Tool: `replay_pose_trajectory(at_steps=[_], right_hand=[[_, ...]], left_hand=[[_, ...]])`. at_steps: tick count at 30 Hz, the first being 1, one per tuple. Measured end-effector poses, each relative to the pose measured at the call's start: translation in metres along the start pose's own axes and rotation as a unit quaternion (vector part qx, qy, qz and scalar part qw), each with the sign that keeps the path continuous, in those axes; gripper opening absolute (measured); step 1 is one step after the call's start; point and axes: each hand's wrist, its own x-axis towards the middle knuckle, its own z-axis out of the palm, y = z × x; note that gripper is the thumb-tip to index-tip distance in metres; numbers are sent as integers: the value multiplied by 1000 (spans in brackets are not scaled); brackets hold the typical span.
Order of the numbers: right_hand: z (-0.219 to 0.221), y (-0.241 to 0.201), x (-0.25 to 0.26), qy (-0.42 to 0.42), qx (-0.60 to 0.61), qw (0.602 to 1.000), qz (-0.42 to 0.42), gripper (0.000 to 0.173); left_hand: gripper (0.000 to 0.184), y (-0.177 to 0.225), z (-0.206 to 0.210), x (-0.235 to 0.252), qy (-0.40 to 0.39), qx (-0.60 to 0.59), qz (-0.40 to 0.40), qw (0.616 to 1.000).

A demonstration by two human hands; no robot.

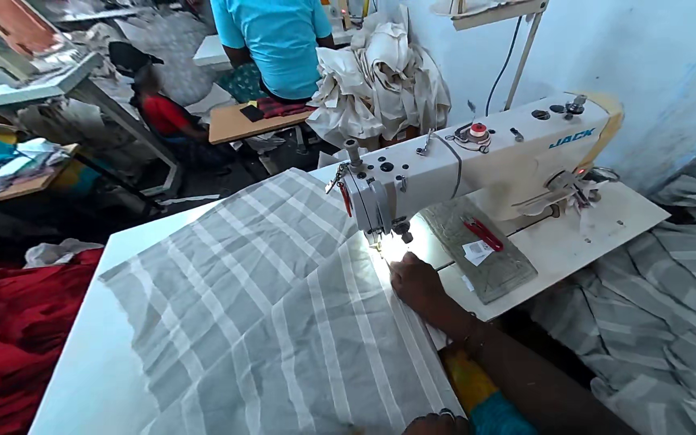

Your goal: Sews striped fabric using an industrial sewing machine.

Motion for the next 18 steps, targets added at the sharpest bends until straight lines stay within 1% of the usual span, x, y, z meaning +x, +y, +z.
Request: replay_pose_trajectory(at_steps=[2,4,6,8,9,11,14,18], right_hand=[[3,1,-4,9,-4,1000,-13,23],[4,5,-16,-30,6,1000,-8,27],[1,8,-30,-60,20,998,-4,32],[2,11,-40,-53,33,998,-13,33],[3,11,-42,-45,38,998,-17,32],[-1,10,-41,-57,41,997,-13,32],[-3,10,-38,-72,42,996,-12,33],[-2,11,-38,-68,56,996,-12,32]], left_hand=[[19,-4,5,3,19,1,-2,1000],[18,-8,9,5,73,22,-19,997],[15,-12,13,10,161,75,-26,984],[12,-18,17,19,246,116,-10,962],[12,-20,17,23,266,115,-3,957],[15,-22,15,30,277,96,-11,956],[19,-27,11,37,295,117,-51,947],[14,-37,6,46,347,128,-53,928]])
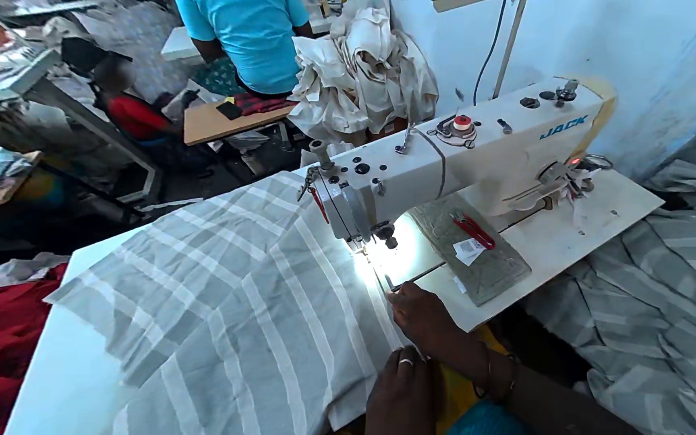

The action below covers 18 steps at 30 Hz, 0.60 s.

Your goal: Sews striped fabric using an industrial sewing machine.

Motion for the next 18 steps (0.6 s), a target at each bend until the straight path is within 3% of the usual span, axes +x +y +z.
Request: replay_pose_trajectory(at_steps=[8,13,18], right_hand=[[-4,2,1,-3,8,1000,0,30],[-4,6,12,11,28,999,-10,23],[-8,8,38,20,-40,998,-43,17]], left_hand=[[28,-34,38,12,115,37,13,993],[41,-66,48,25,90,-16,21,996],[28,-91,47,67,120,20,5,993]])
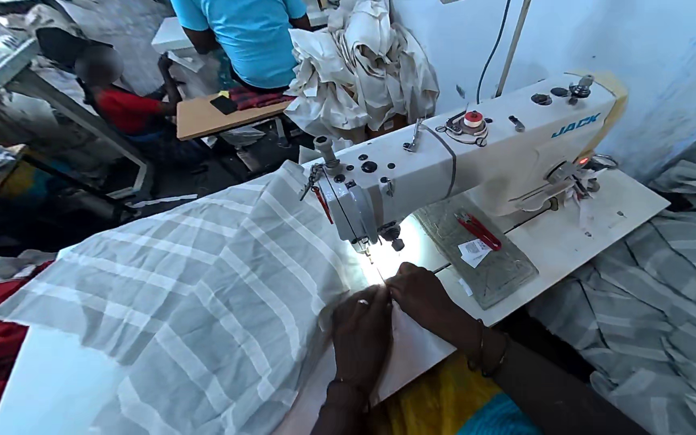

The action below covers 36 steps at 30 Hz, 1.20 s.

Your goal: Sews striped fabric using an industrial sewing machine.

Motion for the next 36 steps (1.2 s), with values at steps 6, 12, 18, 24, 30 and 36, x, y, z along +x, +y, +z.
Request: replay_pose_trajectory(at_steps=[6,12,18,24,30,36], right_hand=[[-8,12,16,40,-34,996,-72,12],[-2,28,28,79,-38,984,-153,9],[-6,30,39,63,14,995,-81,15],[4,49,39,101,-84,961,-244,16],[-19,30,60,-42,5,999,-27,27],[-13,2,28,79,-43,994,-56,15]], left_hand=[[11,-30,2,48,-59,-36,47,996],[26,-26,2,37,-21,-7,1,1000],[11,-28,-2,43,-15,-60,-73,995],[24,-31,5,40,12,-8,6,1000],[22,-36,-3,62,-104,-59,-135,984],[28,-44,-3,74,-173,-60,-153,971]])
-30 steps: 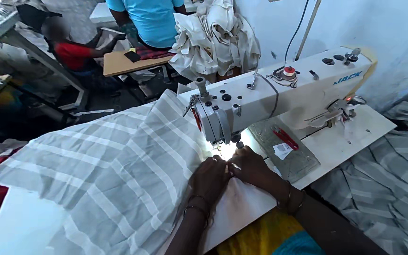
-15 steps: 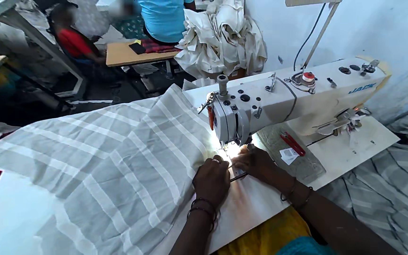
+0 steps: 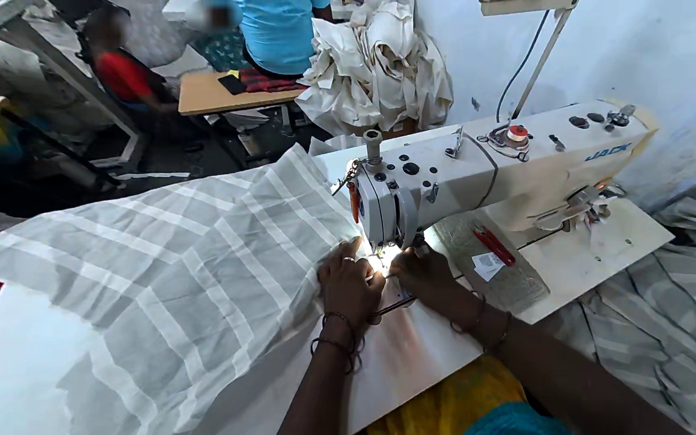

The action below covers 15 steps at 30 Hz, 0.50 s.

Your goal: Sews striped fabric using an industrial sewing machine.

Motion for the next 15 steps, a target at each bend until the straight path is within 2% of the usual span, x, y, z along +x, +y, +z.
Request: replay_pose_trajectory(at_steps=[2,4,8,11,13,15], right_hand=[[19,-10,-14,17,-133,990,-31,21],[30,-14,-19,-1,-184,983,-14,31],[30,-8,-7,-25,-159,987,-1,38],[19,8,-11,-25,-112,993,-29,39],[-12,31,-24,20,-64,996,-51,37],[-69,62,-37,160,-69,984,-48,31]], left_hand=[[29,-1,3,1,11,2,4,1000],[29,-2,4,2,20,2,1,1000],[30,-7,0,14,9,-7,-17,1000],[27,-8,-5,21,-4,-24,-23,999],[26,-7,-5,23,0,-28,-28,999],[26,-7,-5,23,5,-28,-31,999]])
